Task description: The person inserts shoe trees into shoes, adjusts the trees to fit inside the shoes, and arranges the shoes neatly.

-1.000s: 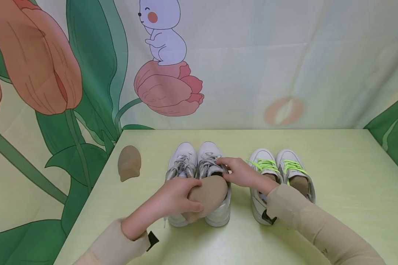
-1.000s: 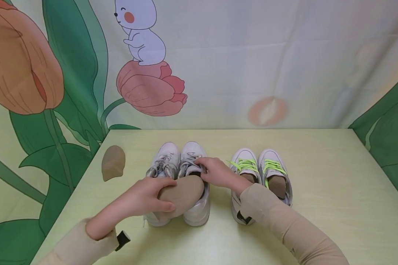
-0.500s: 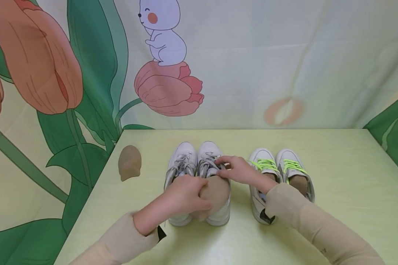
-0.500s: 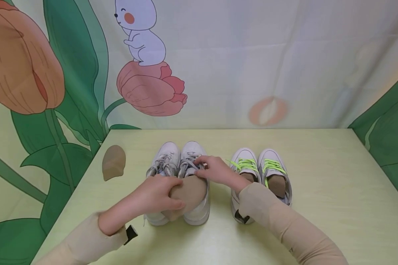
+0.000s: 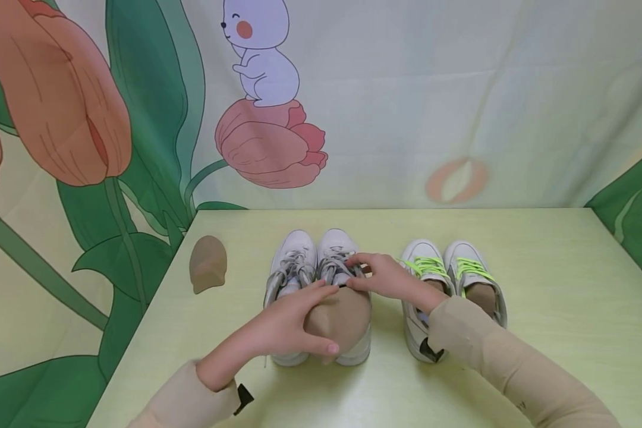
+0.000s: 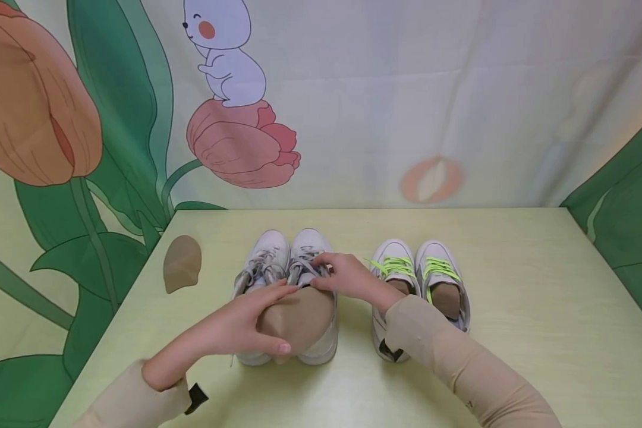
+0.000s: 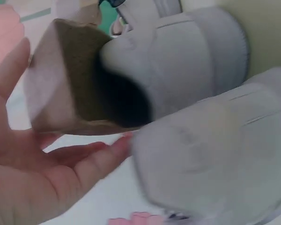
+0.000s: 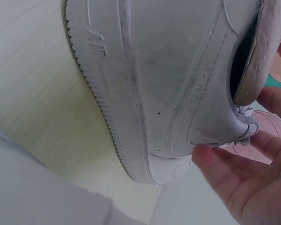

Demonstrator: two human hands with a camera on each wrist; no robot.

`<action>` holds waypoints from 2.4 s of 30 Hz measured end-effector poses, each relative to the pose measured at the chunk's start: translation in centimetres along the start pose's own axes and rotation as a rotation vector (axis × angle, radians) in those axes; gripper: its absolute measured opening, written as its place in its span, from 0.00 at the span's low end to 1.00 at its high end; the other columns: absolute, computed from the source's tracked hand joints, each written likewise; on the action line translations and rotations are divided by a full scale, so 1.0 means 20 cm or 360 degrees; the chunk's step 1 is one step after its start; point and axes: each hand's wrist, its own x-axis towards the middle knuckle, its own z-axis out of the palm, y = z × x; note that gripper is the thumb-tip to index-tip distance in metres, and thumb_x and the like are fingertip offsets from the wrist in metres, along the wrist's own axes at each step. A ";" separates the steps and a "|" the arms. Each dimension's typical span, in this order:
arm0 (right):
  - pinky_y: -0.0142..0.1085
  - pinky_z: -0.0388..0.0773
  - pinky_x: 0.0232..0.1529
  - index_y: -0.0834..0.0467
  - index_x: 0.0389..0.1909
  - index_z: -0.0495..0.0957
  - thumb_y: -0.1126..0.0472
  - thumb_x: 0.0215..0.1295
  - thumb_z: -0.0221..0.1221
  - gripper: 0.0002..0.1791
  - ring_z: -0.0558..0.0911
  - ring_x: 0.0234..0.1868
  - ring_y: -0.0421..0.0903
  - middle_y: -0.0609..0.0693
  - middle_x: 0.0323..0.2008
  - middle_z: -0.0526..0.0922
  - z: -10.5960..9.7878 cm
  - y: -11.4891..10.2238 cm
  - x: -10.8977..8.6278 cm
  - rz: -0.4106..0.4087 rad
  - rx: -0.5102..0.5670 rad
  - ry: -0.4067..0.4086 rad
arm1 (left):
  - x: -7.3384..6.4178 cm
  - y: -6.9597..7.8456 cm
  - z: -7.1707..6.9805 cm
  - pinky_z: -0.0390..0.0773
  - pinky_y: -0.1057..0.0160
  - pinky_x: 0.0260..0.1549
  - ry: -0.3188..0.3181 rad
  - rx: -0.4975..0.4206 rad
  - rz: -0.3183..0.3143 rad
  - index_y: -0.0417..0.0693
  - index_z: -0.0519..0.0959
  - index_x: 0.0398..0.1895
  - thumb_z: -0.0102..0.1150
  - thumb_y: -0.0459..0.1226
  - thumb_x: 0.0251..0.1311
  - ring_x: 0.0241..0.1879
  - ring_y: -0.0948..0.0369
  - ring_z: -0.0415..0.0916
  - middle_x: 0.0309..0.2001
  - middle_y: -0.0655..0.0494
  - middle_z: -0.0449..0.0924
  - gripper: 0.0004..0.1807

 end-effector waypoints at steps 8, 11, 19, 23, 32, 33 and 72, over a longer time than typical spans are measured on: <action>0.40 0.74 0.42 0.57 0.48 0.73 0.50 0.54 0.58 0.22 0.77 0.44 0.50 0.54 0.48 0.77 0.01 -0.02 0.02 -0.0052 -0.0210 0.0057 | -0.01 -0.07 0.06 0.59 0.45 0.56 0.0074 -0.0231 0.0044 0.58 0.67 0.57 0.64 0.53 0.41 0.64 0.50 0.53 0.66 0.47 0.55 0.36; 0.40 0.73 0.43 0.57 0.47 0.74 0.49 0.55 0.58 0.22 0.77 0.44 0.47 0.52 0.46 0.77 0.01 -0.02 0.02 -0.0147 -0.0414 0.0116 | -0.01 -0.07 0.08 0.66 0.52 0.51 0.0118 -0.0227 0.0079 0.58 0.71 0.50 0.65 0.54 0.40 0.58 0.55 0.64 0.59 0.52 0.67 0.30; 0.36 0.76 0.34 0.56 0.44 0.75 0.52 0.56 0.57 0.17 0.79 0.37 0.44 0.50 0.42 0.78 0.03 -0.05 0.00 -0.0652 -0.1038 0.0382 | -0.02 -0.05 0.09 0.70 0.62 0.43 0.0169 -0.0164 0.0079 0.63 0.72 0.46 0.64 0.57 0.39 0.47 0.64 0.72 0.48 0.62 0.75 0.27; 0.35 0.76 0.29 0.56 0.38 0.76 0.57 0.55 0.58 0.10 0.79 0.32 0.44 0.50 0.38 0.78 0.05 -0.05 0.01 -0.0858 -0.1170 0.0536 | -0.02 -0.05 0.10 0.70 0.63 0.41 0.0192 -0.0158 0.0067 0.63 0.72 0.46 0.63 0.57 0.39 0.44 0.65 0.73 0.47 0.61 0.76 0.27; 0.35 0.76 0.33 0.55 0.33 0.79 0.56 0.58 0.55 0.08 0.79 0.33 0.44 0.48 0.35 0.79 0.07 -0.04 0.02 -0.0730 -0.1058 0.0501 | 0.00 -0.04 0.11 0.70 0.60 0.42 0.0228 -0.0175 0.0002 0.59 0.73 0.48 0.63 0.57 0.39 0.45 0.62 0.73 0.48 0.58 0.76 0.30; 0.35 0.76 0.33 0.55 0.33 0.80 0.56 0.58 0.55 0.08 0.79 0.34 0.43 0.48 0.35 0.79 0.07 -0.04 0.02 -0.0727 -0.1058 0.0500 | 0.00 -0.04 0.11 0.70 0.61 0.42 0.0237 -0.0172 0.0002 0.59 0.73 0.48 0.64 0.57 0.39 0.45 0.62 0.73 0.48 0.58 0.76 0.30; 0.34 0.75 0.31 0.57 0.31 0.77 0.63 0.56 0.55 0.04 0.77 0.29 0.42 0.49 0.33 0.79 0.04 -0.05 0.00 -0.0472 -0.0836 0.0355 | 0.00 0.01 0.15 0.71 0.62 0.37 0.0404 -0.0053 -0.0036 0.59 0.74 0.45 0.65 0.58 0.35 0.40 0.61 0.75 0.44 0.60 0.77 0.30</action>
